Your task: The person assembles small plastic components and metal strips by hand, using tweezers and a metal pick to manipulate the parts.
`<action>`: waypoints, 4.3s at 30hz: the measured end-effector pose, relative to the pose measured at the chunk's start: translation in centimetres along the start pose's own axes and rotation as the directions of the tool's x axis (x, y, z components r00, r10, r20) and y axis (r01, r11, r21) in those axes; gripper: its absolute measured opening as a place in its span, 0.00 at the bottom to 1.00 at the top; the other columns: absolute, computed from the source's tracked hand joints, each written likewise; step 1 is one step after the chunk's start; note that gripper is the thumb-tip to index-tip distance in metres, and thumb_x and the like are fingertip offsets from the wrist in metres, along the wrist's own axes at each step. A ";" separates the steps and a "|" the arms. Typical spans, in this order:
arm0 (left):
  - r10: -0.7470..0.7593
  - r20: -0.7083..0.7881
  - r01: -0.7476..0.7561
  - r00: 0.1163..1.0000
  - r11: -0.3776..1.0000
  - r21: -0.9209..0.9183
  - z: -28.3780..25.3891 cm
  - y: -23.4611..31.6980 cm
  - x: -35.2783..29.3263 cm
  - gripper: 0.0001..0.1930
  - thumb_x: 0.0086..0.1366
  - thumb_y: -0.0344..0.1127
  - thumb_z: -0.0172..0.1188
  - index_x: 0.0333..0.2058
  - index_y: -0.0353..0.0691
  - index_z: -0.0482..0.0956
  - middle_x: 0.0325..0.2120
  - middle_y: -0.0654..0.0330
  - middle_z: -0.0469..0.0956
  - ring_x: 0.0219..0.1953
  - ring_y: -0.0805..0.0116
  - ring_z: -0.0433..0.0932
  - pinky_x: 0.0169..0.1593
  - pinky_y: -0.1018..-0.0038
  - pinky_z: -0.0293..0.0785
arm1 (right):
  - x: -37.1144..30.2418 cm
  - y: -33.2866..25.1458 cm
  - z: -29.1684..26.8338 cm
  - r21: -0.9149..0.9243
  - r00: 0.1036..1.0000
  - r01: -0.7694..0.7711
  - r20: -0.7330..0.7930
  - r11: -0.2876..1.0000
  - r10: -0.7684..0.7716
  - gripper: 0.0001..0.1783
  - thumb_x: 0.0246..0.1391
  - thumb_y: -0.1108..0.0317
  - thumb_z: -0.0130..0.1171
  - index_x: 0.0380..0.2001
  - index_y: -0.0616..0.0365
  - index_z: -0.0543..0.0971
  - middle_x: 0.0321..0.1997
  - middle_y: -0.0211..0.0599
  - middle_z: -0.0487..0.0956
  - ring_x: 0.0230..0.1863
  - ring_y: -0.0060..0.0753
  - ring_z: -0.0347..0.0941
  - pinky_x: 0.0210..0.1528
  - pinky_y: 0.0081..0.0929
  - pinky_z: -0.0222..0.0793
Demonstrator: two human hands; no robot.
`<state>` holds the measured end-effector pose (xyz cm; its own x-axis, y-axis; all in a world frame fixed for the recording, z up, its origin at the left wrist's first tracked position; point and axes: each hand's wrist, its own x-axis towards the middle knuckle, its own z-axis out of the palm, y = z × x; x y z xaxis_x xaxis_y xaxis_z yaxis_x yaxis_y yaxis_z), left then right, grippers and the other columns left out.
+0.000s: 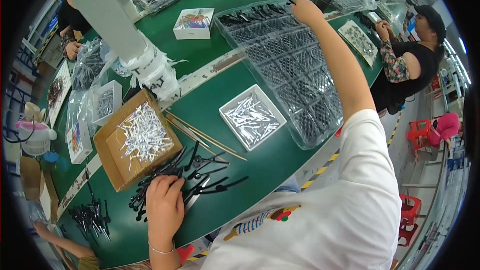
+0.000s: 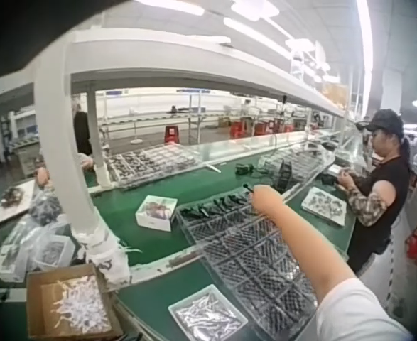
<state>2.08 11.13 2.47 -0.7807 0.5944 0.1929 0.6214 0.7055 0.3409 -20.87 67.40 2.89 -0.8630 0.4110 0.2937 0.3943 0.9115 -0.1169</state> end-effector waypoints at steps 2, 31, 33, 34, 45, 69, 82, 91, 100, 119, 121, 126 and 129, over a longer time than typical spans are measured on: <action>-0.005 0.003 0.005 1.000 1.000 -0.008 0.2 -0.5 -0.1 0.13 0.46 0.21 0.59 0.34 0.34 0.79 0.35 0.56 0.75 0.42 0.55 0.73 0.46 0.63 0.70 | 1.8 -0.8 1.3 -0.043 0.998 -0.010 0.054 0.999 0.013 0.17 0.55 0.61 0.46 0.37 0.60 0.80 0.40 0.51 0.80 0.40 0.57 0.76 0.43 0.49 0.72; -0.371 -0.055 0.374 0.927 0.926 0.052 -4.6 -3.0 -7.8 0.37 0.49 0.38 0.68 0.58 0.42 0.64 0.58 0.49 0.61 0.62 0.47 0.58 0.63 0.51 0.55 | -30.1 -23.3 -11.1 0.517 0.400 0.772 0.058 0.370 -0.915 0.30 0.41 0.58 0.67 0.47 0.62 0.73 0.47 0.50 0.73 0.51 0.53 0.68 0.54 0.41 0.66; -0.358 -0.107 0.365 0.927 0.929 0.058 -3.1 -3.6 -8.5 0.36 0.52 0.41 0.66 0.58 0.37 0.63 0.57 0.46 0.62 0.61 0.47 0.60 0.62 0.53 0.57 | -33.6 -25.9 -9.8 0.467 0.317 0.826 0.082 0.317 -0.945 0.40 0.41 0.48 0.66 0.53 0.64 0.69 0.52 0.50 0.69 0.54 0.51 0.65 0.56 0.40 0.63; -0.340 -0.118 0.347 0.933 0.936 0.051 -2.5 -4.0 -8.6 0.36 0.52 0.41 0.66 0.58 0.36 0.63 0.56 0.46 0.64 0.59 0.47 0.61 0.60 0.55 0.58 | -34.8 -26.9 -8.9 0.434 0.304 0.850 0.058 0.298 -0.951 0.44 0.41 0.44 0.66 0.54 0.65 0.67 0.53 0.50 0.69 0.55 0.51 0.65 0.56 0.41 0.61; -0.256 -0.163 0.267 0.953 0.962 0.050 -0.9 -5.2 -9.4 0.41 0.46 0.47 0.71 0.56 0.32 0.66 0.51 0.49 0.69 0.53 0.51 0.67 0.56 0.61 0.64 | -36.2 -30.2 -3.6 0.348 0.369 0.872 -0.008 0.344 -0.929 0.36 0.43 0.47 0.64 0.49 0.63 0.71 0.43 0.41 0.71 0.49 0.42 0.67 0.47 0.35 0.63; -0.152 -0.264 0.200 0.953 0.965 0.168 0.3 -6.7 -5.9 0.15 0.50 0.34 0.64 0.38 0.37 0.74 0.36 0.55 0.72 0.39 0.56 0.71 0.41 0.65 0.72 | -29.3 -28.9 -7.0 0.515 0.273 0.746 0.341 0.422 -0.900 0.10 0.55 0.67 0.53 0.38 0.60 0.70 0.30 0.50 0.76 0.36 0.55 0.72 0.38 0.45 0.65; -0.212 -0.224 0.242 0.951 0.963 0.118 0.4 -6.1 -4.3 0.17 0.51 0.29 0.63 0.41 0.36 0.76 0.38 0.52 0.73 0.39 0.51 0.71 0.43 0.63 0.70 | -14.1 -7.6 -10.6 0.518 0.814 -0.033 0.510 0.855 -0.277 0.23 0.57 0.60 0.55 0.52 0.61 0.71 0.19 0.26 0.69 0.22 0.16 0.64 0.24 0.18 0.59; -0.212 -0.209 0.241 0.955 0.963 0.122 1.2 -7.0 -3.6 0.17 0.50 0.31 0.61 0.40 0.33 0.75 0.37 0.48 0.72 0.38 0.47 0.69 0.43 0.59 0.66 | 3.5 5.2 -2.8 0.198 0.856 -0.296 0.488 0.935 0.167 0.14 0.46 0.66 0.51 0.12 0.57 0.67 0.11 0.30 0.64 0.09 0.23 0.51 0.12 0.25 0.43; -0.273 -0.191 0.302 0.943 0.943 0.142 1.8 -7.7 -4.0 0.18 0.49 0.32 0.59 0.40 0.32 0.74 0.39 0.46 0.71 0.41 0.46 0.69 0.46 0.59 0.66 | 8.2 6.5 0.6 0.095 0.866 -0.156 0.492 0.983 0.090 0.11 0.45 0.58 0.57 0.24 0.54 0.76 0.12 0.27 0.68 0.08 0.21 0.53 0.10 0.25 0.47; -0.293 -0.199 0.323 0.935 0.936 0.143 2.0 -7.7 -4.1 0.19 0.48 0.33 0.59 0.40 0.32 0.74 0.40 0.46 0.70 0.42 0.47 0.69 0.47 0.59 0.66 | 10.5 6.3 5.6 0.143 0.996 0.021 0.082 0.989 -0.033 0.20 0.39 0.50 0.64 0.21 0.58 0.83 0.20 0.44 0.78 0.25 0.42 0.75 0.31 0.35 0.70; -0.254 -0.210 0.293 0.944 0.939 0.180 2.1 -7.8 -4.3 0.19 0.48 0.33 0.59 0.40 0.32 0.74 0.39 0.46 0.70 0.42 0.47 0.69 0.46 0.59 0.66 | 10.2 5.4 5.7 0.080 0.999 0.012 0.042 0.997 -0.015 0.21 0.37 0.49 0.65 0.19 0.59 0.83 0.23 0.47 0.79 0.27 0.48 0.76 0.35 0.37 0.72; -0.267 -0.195 0.296 0.944 0.945 0.140 2.1 -7.4 -3.8 0.18 0.50 0.32 0.58 0.40 0.31 0.73 0.40 0.45 0.70 0.42 0.46 0.69 0.47 0.60 0.66 | 11.4 8.8 5.1 0.114 0.997 -0.001 0.083 0.993 -0.009 0.19 0.35 0.53 0.66 0.17 0.61 0.81 0.16 0.41 0.75 0.17 0.37 0.70 0.24 0.34 0.67; -0.281 -0.188 0.311 0.941 0.938 0.155 1.8 -7.1 -3.9 0.17 0.52 0.30 0.57 0.41 0.30 0.72 0.40 0.45 0.70 0.43 0.45 0.70 0.48 0.60 0.66 | 9.3 8.1 3.6 0.206 0.954 -0.149 0.288 0.967 0.086 0.19 0.36 0.53 0.65 0.17 0.61 0.79 0.12 0.35 0.69 0.12 0.29 0.62 0.16 0.31 0.58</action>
<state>0.81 4.45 -2.34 -0.9216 0.2889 0.2592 0.3506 0.9061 0.2368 -26.88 78.67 1.28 -0.8803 0.4744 -0.0030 0.4449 0.8233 -0.3526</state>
